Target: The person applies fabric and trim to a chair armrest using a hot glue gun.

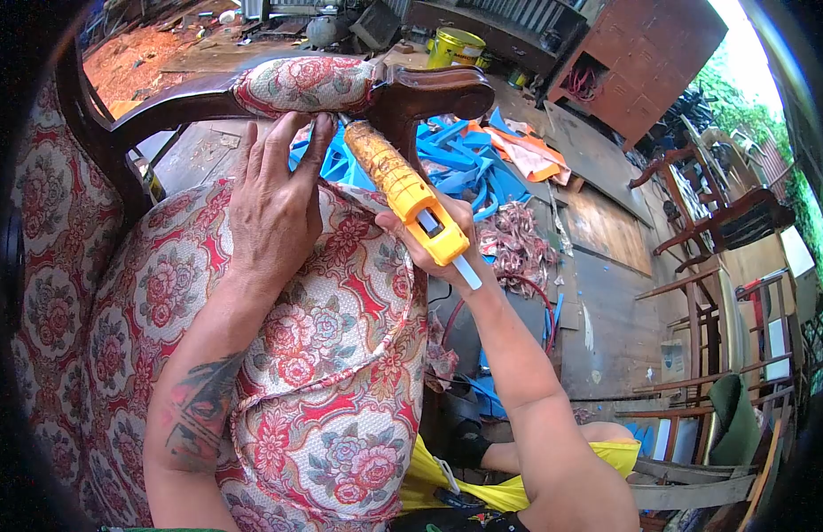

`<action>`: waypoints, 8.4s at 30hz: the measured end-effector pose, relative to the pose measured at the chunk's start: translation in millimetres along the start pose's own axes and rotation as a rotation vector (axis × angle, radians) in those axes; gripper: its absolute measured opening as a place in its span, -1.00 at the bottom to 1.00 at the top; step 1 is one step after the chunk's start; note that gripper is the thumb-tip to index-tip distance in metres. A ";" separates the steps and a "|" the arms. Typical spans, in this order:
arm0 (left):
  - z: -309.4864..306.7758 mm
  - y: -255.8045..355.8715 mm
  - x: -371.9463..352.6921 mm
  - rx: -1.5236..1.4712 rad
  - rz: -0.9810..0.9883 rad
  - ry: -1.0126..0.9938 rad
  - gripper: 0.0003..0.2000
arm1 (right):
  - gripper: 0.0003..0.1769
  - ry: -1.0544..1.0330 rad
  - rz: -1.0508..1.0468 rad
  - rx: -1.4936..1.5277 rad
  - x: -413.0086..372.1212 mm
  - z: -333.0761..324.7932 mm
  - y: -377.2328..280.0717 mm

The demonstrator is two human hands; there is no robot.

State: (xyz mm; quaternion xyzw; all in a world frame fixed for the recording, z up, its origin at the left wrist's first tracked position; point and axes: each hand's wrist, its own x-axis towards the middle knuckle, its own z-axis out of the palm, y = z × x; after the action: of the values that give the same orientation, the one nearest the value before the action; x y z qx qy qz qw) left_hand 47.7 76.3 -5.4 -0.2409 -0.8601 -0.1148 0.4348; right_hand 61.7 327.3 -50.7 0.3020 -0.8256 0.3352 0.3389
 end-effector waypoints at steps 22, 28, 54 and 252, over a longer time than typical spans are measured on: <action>-0.2 -0.7 -0.2 0.004 0.004 -0.012 -0.24 | -0.63 0.013 -0.036 -0.022 -1.9 0.6 0.3; 1.3 -1.2 -0.4 -0.001 0.006 0.004 -0.25 | -0.59 0.015 -0.038 -0.041 -1.2 0.2 -0.8; -0.8 1.0 0.1 -0.040 -0.020 0.013 -0.33 | -0.63 0.052 0.007 -0.018 -4.9 2.4 -2.0; 3.2 -1.2 -1.1 -0.063 0.003 0.011 -0.31 | -0.72 -0.077 -0.437 -0.292 110.6 -24.2 -34.7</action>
State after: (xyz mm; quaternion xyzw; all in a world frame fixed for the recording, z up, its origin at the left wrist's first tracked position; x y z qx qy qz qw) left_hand 45.4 76.2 -8.1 -0.2551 -0.8534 -0.1423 0.4317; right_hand 30.5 295.0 58.9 0.4335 -0.7927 0.1199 0.4115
